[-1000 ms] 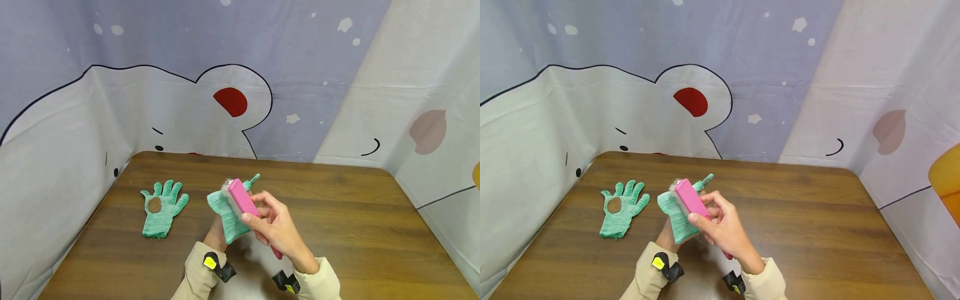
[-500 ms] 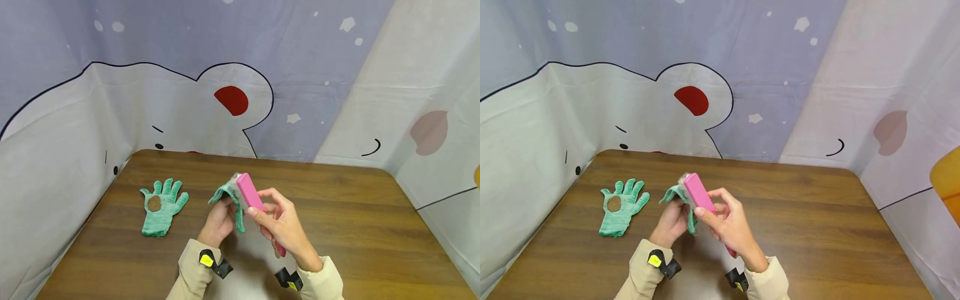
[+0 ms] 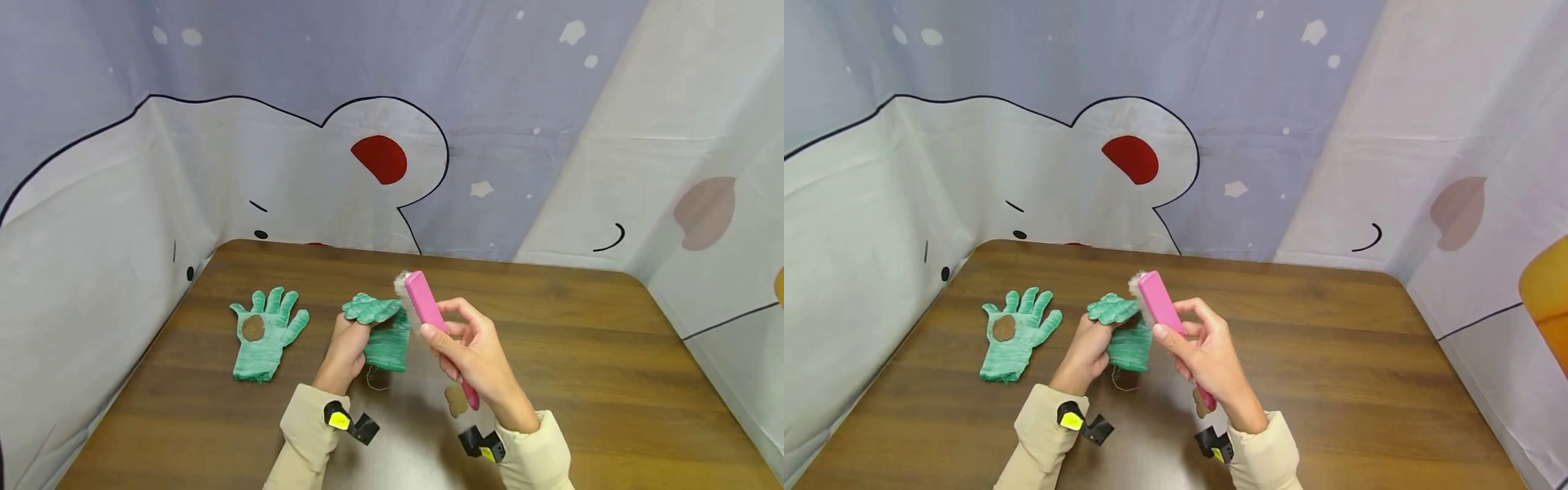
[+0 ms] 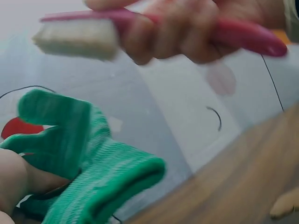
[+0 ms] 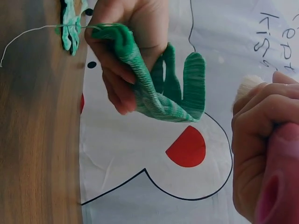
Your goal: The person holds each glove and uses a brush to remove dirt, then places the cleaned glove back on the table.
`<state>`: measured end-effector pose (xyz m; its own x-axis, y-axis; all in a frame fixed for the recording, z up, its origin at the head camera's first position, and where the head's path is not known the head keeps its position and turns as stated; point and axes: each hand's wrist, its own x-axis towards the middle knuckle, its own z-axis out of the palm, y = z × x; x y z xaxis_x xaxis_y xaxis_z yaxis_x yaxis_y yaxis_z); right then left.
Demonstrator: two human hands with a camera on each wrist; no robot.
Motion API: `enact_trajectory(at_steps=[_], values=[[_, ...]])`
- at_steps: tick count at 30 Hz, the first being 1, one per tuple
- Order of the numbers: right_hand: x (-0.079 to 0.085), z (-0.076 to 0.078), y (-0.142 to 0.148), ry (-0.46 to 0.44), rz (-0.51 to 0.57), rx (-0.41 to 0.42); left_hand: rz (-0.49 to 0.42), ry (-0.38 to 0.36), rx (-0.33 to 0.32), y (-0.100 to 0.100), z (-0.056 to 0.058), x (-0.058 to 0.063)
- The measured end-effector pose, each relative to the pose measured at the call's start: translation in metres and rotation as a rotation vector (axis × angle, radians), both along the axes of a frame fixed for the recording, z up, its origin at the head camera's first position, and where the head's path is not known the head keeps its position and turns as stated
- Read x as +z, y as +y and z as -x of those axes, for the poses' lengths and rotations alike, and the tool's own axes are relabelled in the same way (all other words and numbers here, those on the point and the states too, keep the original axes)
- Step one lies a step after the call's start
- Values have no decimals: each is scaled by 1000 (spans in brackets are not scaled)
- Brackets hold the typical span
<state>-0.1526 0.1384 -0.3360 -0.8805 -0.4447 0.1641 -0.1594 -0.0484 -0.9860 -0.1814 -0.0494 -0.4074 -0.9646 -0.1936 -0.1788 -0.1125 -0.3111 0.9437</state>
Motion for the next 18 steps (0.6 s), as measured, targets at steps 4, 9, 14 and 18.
enact_trajectory(at_steps=[4,9,14,18], values=[[-1,1,1,-29,-31,-8,-269,-32,-202,-8,-2,2],[0,4,3,-69,-85,-22,-395,-95,-477,-19,-2,8],[0,5,3,-112,-122,-27,-471,-36,-496,-20,-4,8],[1,7,8,-72,-158,76,-528,4,-471,-18,-3,7]])
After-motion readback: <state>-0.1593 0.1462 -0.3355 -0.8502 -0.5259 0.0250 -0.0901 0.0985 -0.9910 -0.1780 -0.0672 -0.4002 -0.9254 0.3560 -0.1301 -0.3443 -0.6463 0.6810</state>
